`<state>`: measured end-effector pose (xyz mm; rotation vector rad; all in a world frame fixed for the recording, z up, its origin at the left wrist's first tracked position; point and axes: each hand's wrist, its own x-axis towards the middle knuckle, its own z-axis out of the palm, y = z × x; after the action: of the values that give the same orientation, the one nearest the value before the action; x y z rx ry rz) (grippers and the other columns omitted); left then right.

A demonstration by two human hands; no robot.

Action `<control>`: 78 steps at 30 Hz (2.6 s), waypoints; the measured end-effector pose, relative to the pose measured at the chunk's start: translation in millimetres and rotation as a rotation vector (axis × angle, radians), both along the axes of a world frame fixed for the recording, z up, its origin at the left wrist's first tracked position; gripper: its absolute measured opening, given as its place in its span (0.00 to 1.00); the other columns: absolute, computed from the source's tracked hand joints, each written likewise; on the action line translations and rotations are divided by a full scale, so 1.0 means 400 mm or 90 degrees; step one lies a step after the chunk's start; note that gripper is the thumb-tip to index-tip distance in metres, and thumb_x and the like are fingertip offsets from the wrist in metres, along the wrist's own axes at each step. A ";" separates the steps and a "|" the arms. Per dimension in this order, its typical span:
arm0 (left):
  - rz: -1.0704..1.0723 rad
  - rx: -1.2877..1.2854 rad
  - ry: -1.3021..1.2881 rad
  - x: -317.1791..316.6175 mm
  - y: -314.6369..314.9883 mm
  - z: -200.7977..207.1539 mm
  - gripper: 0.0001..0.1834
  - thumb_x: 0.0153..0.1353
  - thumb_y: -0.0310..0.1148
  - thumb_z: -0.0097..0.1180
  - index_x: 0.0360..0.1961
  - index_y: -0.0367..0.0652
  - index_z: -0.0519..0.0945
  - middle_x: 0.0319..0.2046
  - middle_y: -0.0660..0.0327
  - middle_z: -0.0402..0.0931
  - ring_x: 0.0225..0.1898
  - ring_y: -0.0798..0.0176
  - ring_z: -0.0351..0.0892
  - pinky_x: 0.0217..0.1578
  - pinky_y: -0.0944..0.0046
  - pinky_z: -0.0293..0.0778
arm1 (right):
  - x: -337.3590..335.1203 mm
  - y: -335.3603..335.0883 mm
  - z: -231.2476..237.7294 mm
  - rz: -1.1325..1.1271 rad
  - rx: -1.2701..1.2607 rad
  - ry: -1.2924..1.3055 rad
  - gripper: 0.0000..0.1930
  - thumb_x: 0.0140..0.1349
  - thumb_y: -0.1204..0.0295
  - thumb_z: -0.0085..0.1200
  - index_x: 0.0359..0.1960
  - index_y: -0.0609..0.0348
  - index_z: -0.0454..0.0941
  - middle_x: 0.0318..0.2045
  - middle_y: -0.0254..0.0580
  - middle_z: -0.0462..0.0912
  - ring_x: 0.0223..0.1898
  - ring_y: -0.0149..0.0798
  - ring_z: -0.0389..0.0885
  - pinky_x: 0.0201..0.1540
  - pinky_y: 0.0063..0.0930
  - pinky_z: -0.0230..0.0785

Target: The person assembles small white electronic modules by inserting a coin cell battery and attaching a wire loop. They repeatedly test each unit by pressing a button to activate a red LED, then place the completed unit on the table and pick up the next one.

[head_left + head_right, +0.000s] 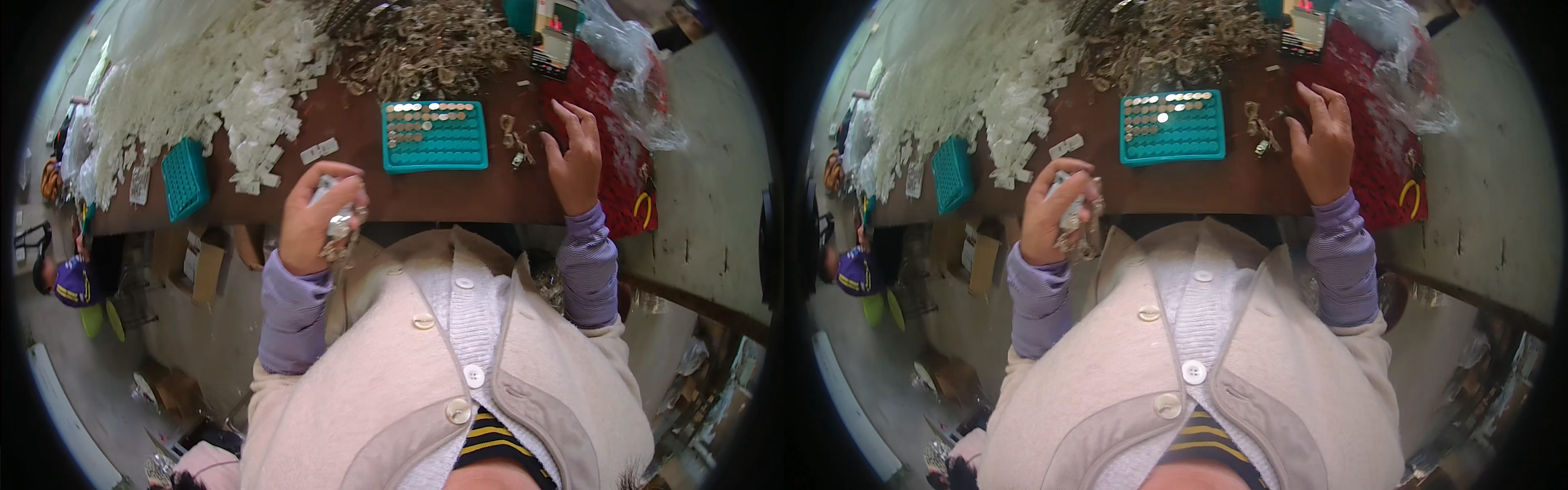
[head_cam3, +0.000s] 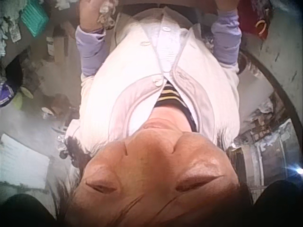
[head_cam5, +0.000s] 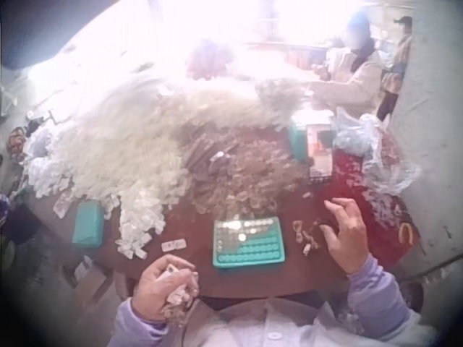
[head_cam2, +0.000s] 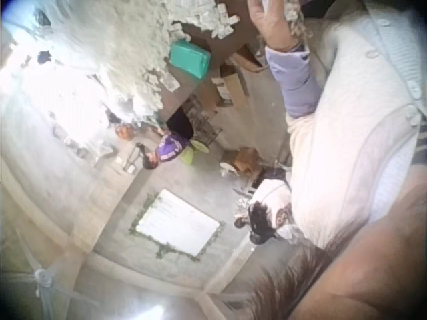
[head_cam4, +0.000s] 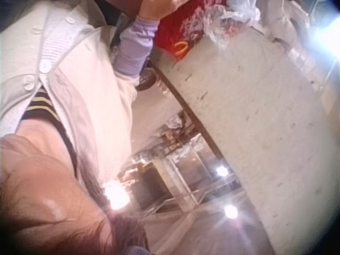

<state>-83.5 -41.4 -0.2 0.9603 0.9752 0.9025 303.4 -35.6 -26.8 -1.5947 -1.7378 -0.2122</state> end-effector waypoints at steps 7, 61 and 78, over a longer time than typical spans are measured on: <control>0.098 0.014 -0.032 -0.100 0.049 -0.008 0.13 0.78 0.30 0.58 0.59 0.38 0.78 0.33 0.61 0.80 0.24 0.76 0.77 0.17 0.77 0.67 | -0.104 -0.001 0.116 0.140 0.029 0.045 0.12 0.58 0.78 0.66 0.44 0.60 0.87 0.47 0.46 0.85 0.53 0.53 0.83 0.59 0.46 0.77; -0.030 0.321 0.038 0.315 0.091 -0.002 0.11 0.65 0.19 0.70 0.48 0.37 0.88 0.42 0.63 0.86 0.45 0.71 0.85 0.51 0.68 0.79 | -0.168 -0.021 0.065 0.229 0.062 0.093 0.08 0.60 0.78 0.69 0.38 0.57 0.83 0.33 0.39 0.84 0.38 0.44 0.87 0.67 0.53 0.74; 0.047 0.691 1.014 0.062 0.294 -0.059 0.11 0.63 0.38 0.72 0.44 0.49 0.88 0.46 0.63 0.81 0.51 0.54 0.79 0.53 0.52 0.73 | -0.101 -0.022 0.038 0.231 -0.115 0.452 0.04 0.75 0.81 0.56 0.47 0.63 0.81 0.33 0.36 0.86 0.40 0.31 0.86 0.60 0.35 0.76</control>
<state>-58.6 76.2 -23.8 2.7834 1.8299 0.5470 262.9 -44.2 -11.4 -1.2224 -1.4515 0.6303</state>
